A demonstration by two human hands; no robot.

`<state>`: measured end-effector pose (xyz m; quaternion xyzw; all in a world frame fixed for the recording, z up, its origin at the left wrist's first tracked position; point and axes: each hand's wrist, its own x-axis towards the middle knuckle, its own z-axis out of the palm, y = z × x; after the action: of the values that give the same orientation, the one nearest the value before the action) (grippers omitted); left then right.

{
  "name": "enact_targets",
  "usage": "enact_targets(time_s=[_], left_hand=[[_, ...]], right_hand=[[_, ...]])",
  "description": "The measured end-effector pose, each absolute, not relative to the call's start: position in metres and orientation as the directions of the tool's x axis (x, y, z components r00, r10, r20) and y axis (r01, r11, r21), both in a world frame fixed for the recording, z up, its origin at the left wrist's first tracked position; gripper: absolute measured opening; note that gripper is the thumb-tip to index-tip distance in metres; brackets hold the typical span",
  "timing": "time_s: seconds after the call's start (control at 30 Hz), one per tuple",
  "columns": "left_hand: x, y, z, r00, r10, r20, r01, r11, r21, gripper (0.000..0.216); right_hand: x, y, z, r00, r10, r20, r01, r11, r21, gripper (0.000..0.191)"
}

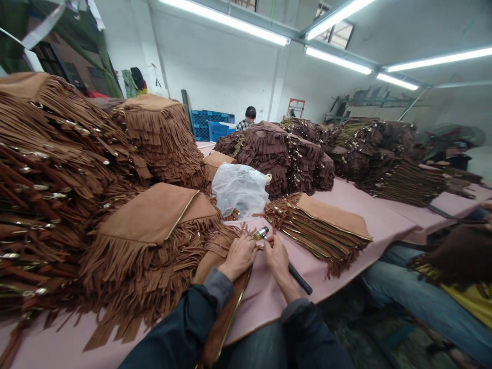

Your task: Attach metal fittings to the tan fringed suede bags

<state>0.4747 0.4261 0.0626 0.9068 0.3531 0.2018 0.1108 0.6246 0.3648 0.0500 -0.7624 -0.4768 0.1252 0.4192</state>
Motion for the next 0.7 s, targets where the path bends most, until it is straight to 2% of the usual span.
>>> enact_targets(time_s=[0.1, 0.17, 0.27, 0.37, 0.57, 0.63, 0.7], left_hand=[[0.472, 0.429, 0.060, 0.690, 0.663, 0.290, 0.540, -0.739, 0.403, 0.024], [0.470, 0.431, 0.060, 0.705, 0.643, 0.299, 0.503, -0.750, 0.429, 0.026], [0.469, 0.432, 0.062, 0.702, 0.644, 0.305, 0.505, -0.752, 0.424, 0.026], [0.470, 0.430, 0.064, 0.701, 0.643, 0.308, 0.522, -0.757, 0.393, 0.026], [0.471, 0.430, 0.067, 0.736, 0.585, 0.340, 0.482, -0.807, 0.342, 0.025], [0.468, 0.432, 0.068, 0.766, 0.563, 0.309, 0.468, -0.819, 0.331, 0.023], [0.466, 0.434, 0.068, 0.789, 0.540, 0.292, 0.453, -0.833, 0.317, 0.023]], right_hand=[[0.642, 0.344, 0.049, 0.496, 0.811, 0.311, 0.809, -0.303, -0.503, 0.023], [0.652, 0.336, 0.048, 0.431, 0.863, 0.265, 0.878, -0.333, -0.343, 0.021], [0.659, 0.335, 0.049, 0.363, 0.917, 0.165, 0.923, -0.329, -0.202, 0.021], [0.656, 0.339, 0.052, 0.344, 0.919, 0.192, 0.939, -0.332, -0.092, 0.025], [0.663, 0.332, 0.056, 0.398, 0.896, 0.196, 0.917, -0.396, -0.051, 0.028], [0.670, 0.323, 0.056, 0.400, 0.901, 0.169, 0.917, -0.391, -0.084, 0.028], [0.675, 0.312, 0.054, 0.368, 0.916, 0.159, 0.923, -0.340, -0.178, 0.029]])
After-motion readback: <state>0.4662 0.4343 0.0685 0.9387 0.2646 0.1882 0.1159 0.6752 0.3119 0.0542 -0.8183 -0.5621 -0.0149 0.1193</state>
